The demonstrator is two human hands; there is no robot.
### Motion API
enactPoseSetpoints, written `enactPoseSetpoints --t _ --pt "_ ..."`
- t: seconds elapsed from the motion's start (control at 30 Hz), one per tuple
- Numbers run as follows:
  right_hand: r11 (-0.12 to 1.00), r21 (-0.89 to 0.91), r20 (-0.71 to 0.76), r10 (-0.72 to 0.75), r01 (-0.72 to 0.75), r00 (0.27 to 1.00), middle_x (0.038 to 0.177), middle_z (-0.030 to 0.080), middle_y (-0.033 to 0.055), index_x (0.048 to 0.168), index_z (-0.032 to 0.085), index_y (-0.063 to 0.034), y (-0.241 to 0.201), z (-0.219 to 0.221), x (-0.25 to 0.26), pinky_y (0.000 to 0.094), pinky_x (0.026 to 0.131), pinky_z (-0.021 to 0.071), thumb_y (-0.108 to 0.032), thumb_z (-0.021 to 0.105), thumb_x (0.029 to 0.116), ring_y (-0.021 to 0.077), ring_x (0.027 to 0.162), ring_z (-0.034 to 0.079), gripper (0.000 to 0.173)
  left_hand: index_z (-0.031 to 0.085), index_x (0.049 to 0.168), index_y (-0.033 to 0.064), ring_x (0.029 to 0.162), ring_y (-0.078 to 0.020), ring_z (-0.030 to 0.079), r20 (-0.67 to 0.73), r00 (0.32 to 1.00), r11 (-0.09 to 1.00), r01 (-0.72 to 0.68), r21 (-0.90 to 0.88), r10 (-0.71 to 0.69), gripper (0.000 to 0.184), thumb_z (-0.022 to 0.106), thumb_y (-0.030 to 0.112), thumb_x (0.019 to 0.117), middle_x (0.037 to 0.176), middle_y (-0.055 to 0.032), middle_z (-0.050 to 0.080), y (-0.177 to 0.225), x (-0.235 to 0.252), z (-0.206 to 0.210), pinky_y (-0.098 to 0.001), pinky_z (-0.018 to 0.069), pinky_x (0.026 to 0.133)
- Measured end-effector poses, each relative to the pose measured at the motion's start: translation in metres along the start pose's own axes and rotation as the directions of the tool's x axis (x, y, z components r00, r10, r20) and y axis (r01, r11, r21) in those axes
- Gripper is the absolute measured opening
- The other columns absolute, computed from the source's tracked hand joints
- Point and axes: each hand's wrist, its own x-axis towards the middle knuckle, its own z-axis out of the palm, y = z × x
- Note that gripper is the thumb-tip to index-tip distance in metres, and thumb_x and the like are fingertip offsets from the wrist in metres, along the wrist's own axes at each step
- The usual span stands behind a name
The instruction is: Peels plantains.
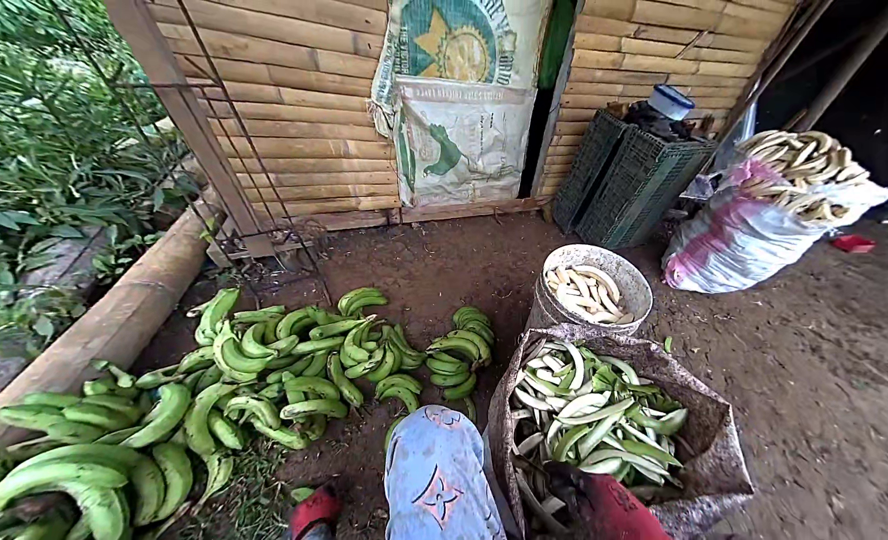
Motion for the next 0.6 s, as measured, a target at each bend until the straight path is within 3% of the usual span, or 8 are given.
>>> enactPoseSetpoints --t 0.1,0.17,0.23,0.27,0.33,0.4,0.5,0.6 --pt "0.998 -0.02 -0.214 0.049 -0.054 0.976 0.116 0.074 0.0108 0.14 0.062 -0.0232 0.022 -0.03 -0.013 0.0577 0.095 0.0527 -0.041 0.051 0.105 0.0314 0.108 0.071 0.041 0.06 0.137 0.0006 0.135 -0.0473 0.05 -0.106 0.994 0.989 -0.052 -0.139 0.038 0.05 0.067 0.027 0.095 0.139 -0.0301 0.057 -0.01 -0.015 0.001 -0.063 0.0392 0.111" --pt "1.0 0.011 -0.368 0.005 -0.001 0.93 0.109 0.075 0.01 0.136 0.066 -0.0211 0.038 -0.042 -0.02 0.0557 0.09 0.0548 -0.04 0.062 0.0989 0.0294 0.099 0.072 0.042 0.048 0.145 -0.0031 0.13 -0.0459 0.054 -0.214 0.976 0.875 -0.144 -0.462 0.047 0.064 0.073 0.017 0.0894 0.138 -0.0316 0.056 -0.007 -0.026 -0.01 -0.0624 0.042 0.109" --pt "0.998 0.025 -0.446 -0.044 0.062 0.894 0.114 0.072 0.0138 0.13 0.07 -0.0161 0.042 -0.048 -0.023 0.0556 0.094 0.0541 -0.032 0.071 0.0922 0.031 0.103 0.07 0.041 0.023 0.158 0.0034 0.109 -0.0381 0.065 -0.289 0.955 0.498 -0.283 -0.82 0.068 0.088 0.075 0.005 0.0876 0.132 -0.0298 0.058 0.006 -0.05 -0.038 -0.0556 0.0541 0.09" --pt "0.995 0.009 -0.476 -0.085 0.102 0.876 0.115 0.07 0.0164 0.127 0.071 -0.0134 0.039 -0.047 -0.022 0.0562 0.094 0.054 -0.03 0.073 0.0895 0.033 0.104 0.069 0.041 0.017 0.16 0.0086 0.101 -0.0311 0.066 -0.334 0.933 0.292 -0.359 -0.887 0.134 0.091 0.071 0.002 0.0879 0.13 -0.0257 0.058 0.015 -0.068 -0.059 -0.05 0.0571 0.083" --pt "0.98 -0.045 -0.521 -0.19 0.195 0.832 0.113 0.068 0.0197 0.122 0.072 -0.0099 0.027 -0.045 -0.015 0.0563 0.089 0.0554 -0.025 0.074 0.0864 0.0359 0.102 0.069 0.039 0.02 0.158 0.0105 0.096 -0.0178 0.068 -0.475 0.84 -0.007 -0.49 -0.871 0.264 0.086 0.06 0.008 0.0824 0.123 -0.0123 0.061 0.046 -0.107 -0.111 -0.0389 0.0603 0.078" --pt "0.953 -0.098 -0.529 -0.293 0.286 0.796 0.114 0.067 0.0208 0.124 0.069 -0.0072 0.006 -0.045 -0.01 0.0557 0.084 0.0565 -0.021 0.072 0.0864 0.037 0.099 0.069 0.04 0.03 0.147 0.0062 0.085 -0.0137 0.07 -0.588 0.742 -0.203 -0.553 -0.808 0.322 0.058 0.048 0.014 0.0931 0.102 -0.0027 0.066 0.09 -0.154 -0.173 -0.0341 0.0613 0.076" --pt "0.892 -0.104 -0.532 -0.424 0.44 0.733 0.112 0.071 0.017 0.13 0.065 -0.006 -0.025 -0.045 -0.008 0.0523 0.081 0.0584 -0.019 0.066 0.0905 0.0326 0.095 0.072 0.042 0.049 0.125 0.0047 0.064 -0.0156 0.066 -0.7 0.64 -0.394 -0.583 -0.711 0.317 0.026 0.039 0.02 0.1072 0.077 -0.0006 0.062 0.163 -0.233 -0.241 -0.0369 0.062 0.064" --pt "0.739 0.001 -0.571 -0.553 0.674 0.607 0.113 0.073 0.0075 0.147 0.055 -0.0117 -0.046 -0.052 -0.01 0.0412 0.085 0.0591 -0.027 0.06 0.0975 0.018 0.094 0.071 0.052 0.052 0.12 0.007 0.053 -0.0149 0.061 -0.709 0.575 -0.478 -0.527 -0.703 0.408 0.021 0.042 0.017 0.1043 0.066 -0.0009 0.057 0.226 -0.307 -0.259 -0.0343 0.0605 0.054"
